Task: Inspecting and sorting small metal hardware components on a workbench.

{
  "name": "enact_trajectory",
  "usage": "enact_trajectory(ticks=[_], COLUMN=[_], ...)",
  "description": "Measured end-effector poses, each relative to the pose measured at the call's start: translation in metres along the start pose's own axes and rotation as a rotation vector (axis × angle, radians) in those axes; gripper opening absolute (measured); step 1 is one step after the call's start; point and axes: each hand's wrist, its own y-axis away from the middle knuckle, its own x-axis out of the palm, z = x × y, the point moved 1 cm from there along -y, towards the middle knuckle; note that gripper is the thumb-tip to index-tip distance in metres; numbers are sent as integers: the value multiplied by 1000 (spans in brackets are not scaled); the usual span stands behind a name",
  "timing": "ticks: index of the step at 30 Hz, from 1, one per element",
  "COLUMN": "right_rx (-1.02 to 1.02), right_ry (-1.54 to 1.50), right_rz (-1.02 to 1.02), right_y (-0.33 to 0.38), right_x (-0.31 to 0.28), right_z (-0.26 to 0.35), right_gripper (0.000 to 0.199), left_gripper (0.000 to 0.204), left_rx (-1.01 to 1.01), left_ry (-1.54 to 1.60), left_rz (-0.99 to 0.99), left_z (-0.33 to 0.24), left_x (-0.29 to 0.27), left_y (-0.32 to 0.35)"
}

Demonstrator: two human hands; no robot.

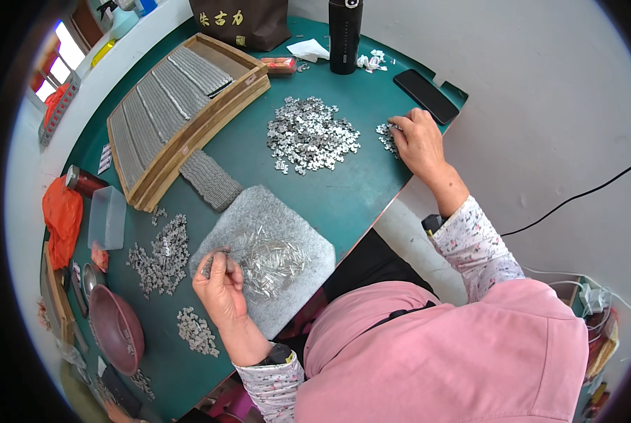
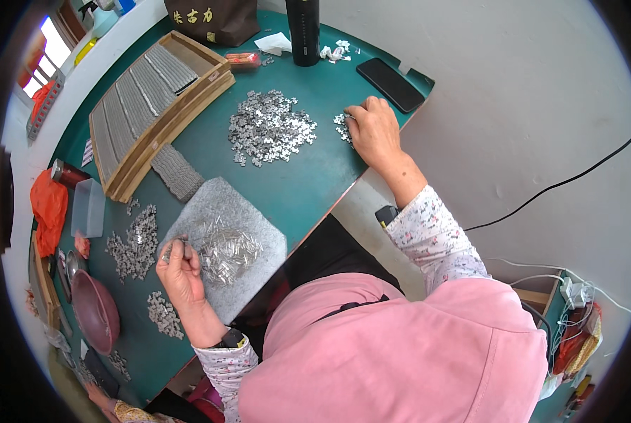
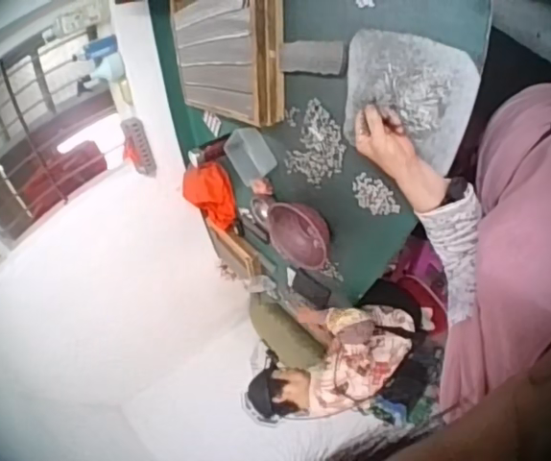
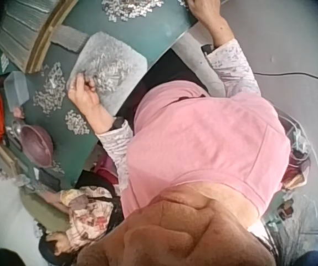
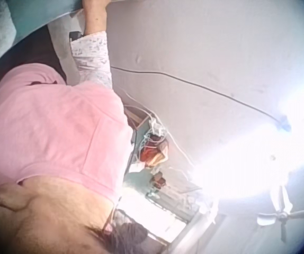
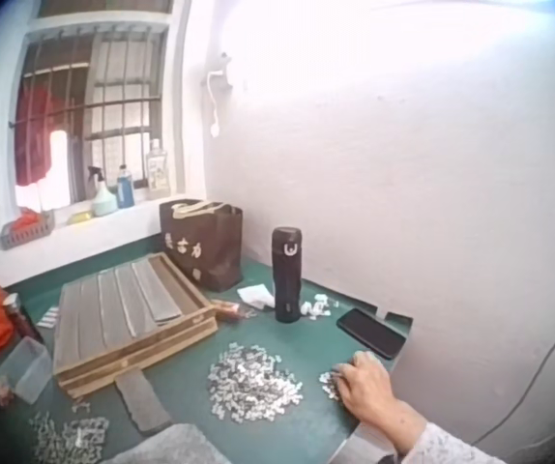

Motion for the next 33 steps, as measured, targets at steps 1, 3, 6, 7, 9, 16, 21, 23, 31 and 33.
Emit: enact_trajectory(ticks=[1,3,6,7,9,16,21,23,31,33], right_rx=[-10,-11,-36,-57,-63,-103,64,98,137,125], right_ry=[27,66,144,189,185,133,-580,-840,-1344,-1356], right_rz=[33,108,197,204,204,120,269,448,763,763], right_y=[-4,-11,-16,-16,-17,-17,6,19,36,38], right_x=[2,6,15,17,20,14,13,13,42,47], right_z=[1,5,6,5,7,17,83,122,215,223], right_gripper=[16,16,16,16,14,8,13,13,9,9], left_gripper=[19,18,18,17,16,13,15,15,14,14], left_rx=[-4,-4,-8,-8,-13,15,36,50,61,60], left_ry=[9,17,-6,4,7,48,-17,-37,-49,-35], left_rz=[-13,-35,-65,-50,-33,-37,-4,-6,45,70], left_z=[0,-2,-5,-3,-1,0,0,-2,4,4], left_x=[0,3,3,3,0,6,4,6,10,9], left_y=[0,2,3,2,1,2,2,3,3,4])
